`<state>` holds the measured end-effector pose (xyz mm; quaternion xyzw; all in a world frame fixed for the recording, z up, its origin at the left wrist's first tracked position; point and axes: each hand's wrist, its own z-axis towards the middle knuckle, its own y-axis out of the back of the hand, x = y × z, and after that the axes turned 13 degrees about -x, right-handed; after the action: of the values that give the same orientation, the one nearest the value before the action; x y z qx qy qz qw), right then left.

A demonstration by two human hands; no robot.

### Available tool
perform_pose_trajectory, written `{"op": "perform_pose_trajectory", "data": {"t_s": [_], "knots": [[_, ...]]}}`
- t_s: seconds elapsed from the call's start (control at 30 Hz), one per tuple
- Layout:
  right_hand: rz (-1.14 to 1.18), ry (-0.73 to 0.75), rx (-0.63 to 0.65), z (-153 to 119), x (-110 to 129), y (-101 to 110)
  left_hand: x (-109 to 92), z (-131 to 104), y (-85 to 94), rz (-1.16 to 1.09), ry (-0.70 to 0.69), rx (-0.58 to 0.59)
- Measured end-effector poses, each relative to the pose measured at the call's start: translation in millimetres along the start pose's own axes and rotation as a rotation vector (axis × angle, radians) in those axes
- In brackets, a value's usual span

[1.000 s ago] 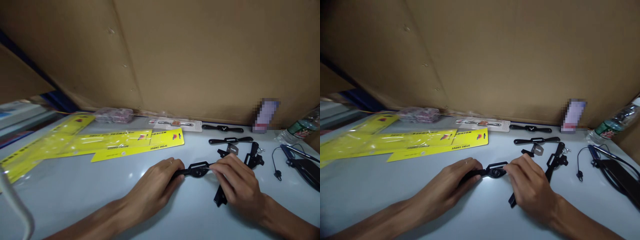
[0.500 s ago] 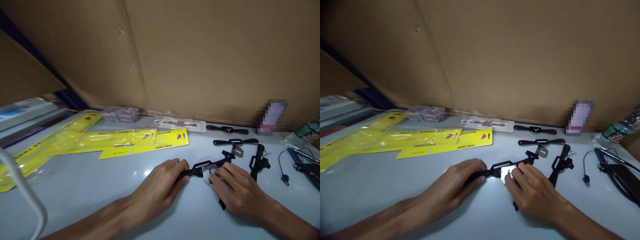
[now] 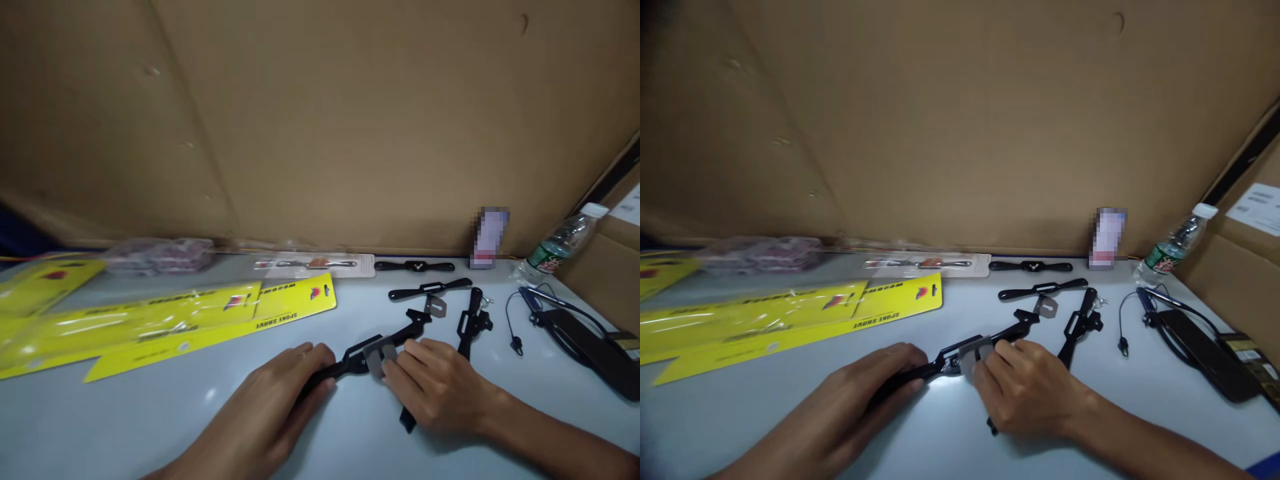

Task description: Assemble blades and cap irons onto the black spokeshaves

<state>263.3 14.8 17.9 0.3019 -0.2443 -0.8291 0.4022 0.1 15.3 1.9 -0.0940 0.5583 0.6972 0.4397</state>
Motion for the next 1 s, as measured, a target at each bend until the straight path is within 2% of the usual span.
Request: {"op": "perform_pose_trajectory", "data": {"t_s": [0.23,0.47,0.67,1.0], "knots": [[0.038,0.045,0.032,8.4,9.8,1.0,0.6,0.9,3.5,0.010,-0.006,0.017],[0.038,0.003,0.117,5.2,10.7,0.8,-4.5,4.1,2.8,-0.013,-0.055,-0.045],[0.032,-0.039,0.177,4.3,10.4,0.2,-1.2,3.5,1.6,0.001,-0.071,-0.031],[0.084,-0.178,0.124,0.9,12.5,-11.1,7.3,-5.5,-1.1,0.031,-0.087,0.042]]}}
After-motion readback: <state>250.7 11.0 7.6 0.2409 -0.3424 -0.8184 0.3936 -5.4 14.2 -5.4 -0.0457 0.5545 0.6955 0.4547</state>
